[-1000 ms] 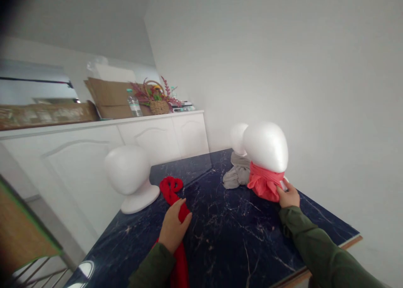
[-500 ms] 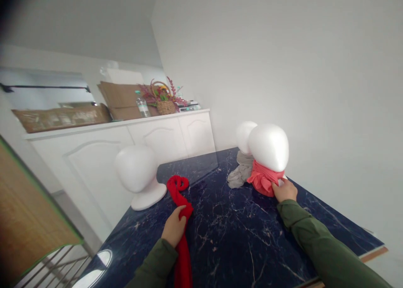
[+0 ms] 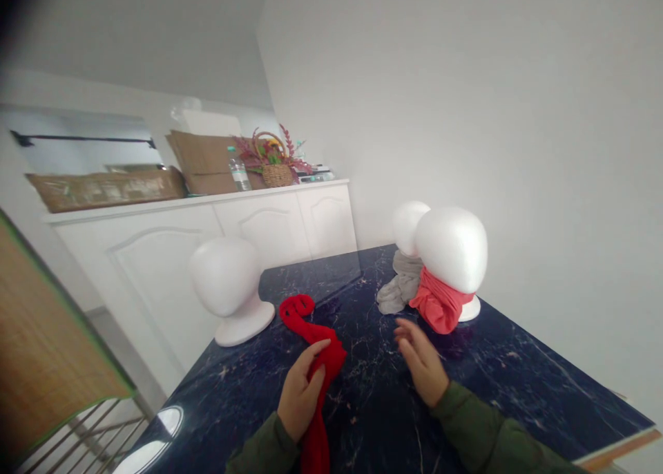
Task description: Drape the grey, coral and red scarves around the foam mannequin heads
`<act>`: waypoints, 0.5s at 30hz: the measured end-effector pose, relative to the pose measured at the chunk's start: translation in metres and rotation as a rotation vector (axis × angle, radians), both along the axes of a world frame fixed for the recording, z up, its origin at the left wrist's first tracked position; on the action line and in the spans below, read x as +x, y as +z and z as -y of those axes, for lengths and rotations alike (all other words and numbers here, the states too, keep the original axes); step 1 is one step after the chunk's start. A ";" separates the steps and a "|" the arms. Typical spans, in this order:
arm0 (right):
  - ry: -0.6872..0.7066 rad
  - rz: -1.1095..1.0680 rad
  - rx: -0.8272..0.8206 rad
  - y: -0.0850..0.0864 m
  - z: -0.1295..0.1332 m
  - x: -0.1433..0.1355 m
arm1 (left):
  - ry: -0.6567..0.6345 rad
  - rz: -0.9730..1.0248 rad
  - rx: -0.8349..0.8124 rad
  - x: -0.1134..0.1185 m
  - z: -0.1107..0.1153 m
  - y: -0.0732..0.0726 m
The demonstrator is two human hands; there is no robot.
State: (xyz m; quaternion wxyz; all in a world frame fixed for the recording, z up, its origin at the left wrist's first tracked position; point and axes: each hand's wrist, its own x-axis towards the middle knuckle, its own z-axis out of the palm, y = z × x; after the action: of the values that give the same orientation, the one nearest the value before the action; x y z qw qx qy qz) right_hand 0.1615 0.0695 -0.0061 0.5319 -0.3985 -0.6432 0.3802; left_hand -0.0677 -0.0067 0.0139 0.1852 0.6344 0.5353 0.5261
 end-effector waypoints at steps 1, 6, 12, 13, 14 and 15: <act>0.227 -0.060 -0.279 0.002 0.005 -0.021 | -0.097 -0.026 -0.010 0.007 0.005 -0.002; 0.985 -0.327 -0.854 0.008 0.001 -0.101 | -0.458 -0.054 -0.197 0.030 0.025 -0.010; 1.055 -0.384 -1.104 0.006 -0.012 -0.113 | 0.181 -0.230 0.056 -0.052 -0.018 0.003; 1.063 -0.364 -1.109 0.007 -0.011 -0.111 | 0.425 -0.234 0.088 -0.077 -0.028 0.004; 1.096 -0.321 -1.089 0.008 -0.010 -0.108 | 0.626 -0.249 0.096 -0.103 -0.036 0.004; 1.168 -0.250 -1.056 0.010 -0.006 -0.106 | 0.840 -0.236 0.096 -0.128 -0.043 0.002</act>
State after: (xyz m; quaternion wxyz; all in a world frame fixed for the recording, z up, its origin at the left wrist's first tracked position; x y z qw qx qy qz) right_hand 0.0555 0.0750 0.0038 0.0559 -0.1509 -0.4185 0.8938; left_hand -0.1957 0.0362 0.0159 -0.1369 0.4250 0.7393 0.5040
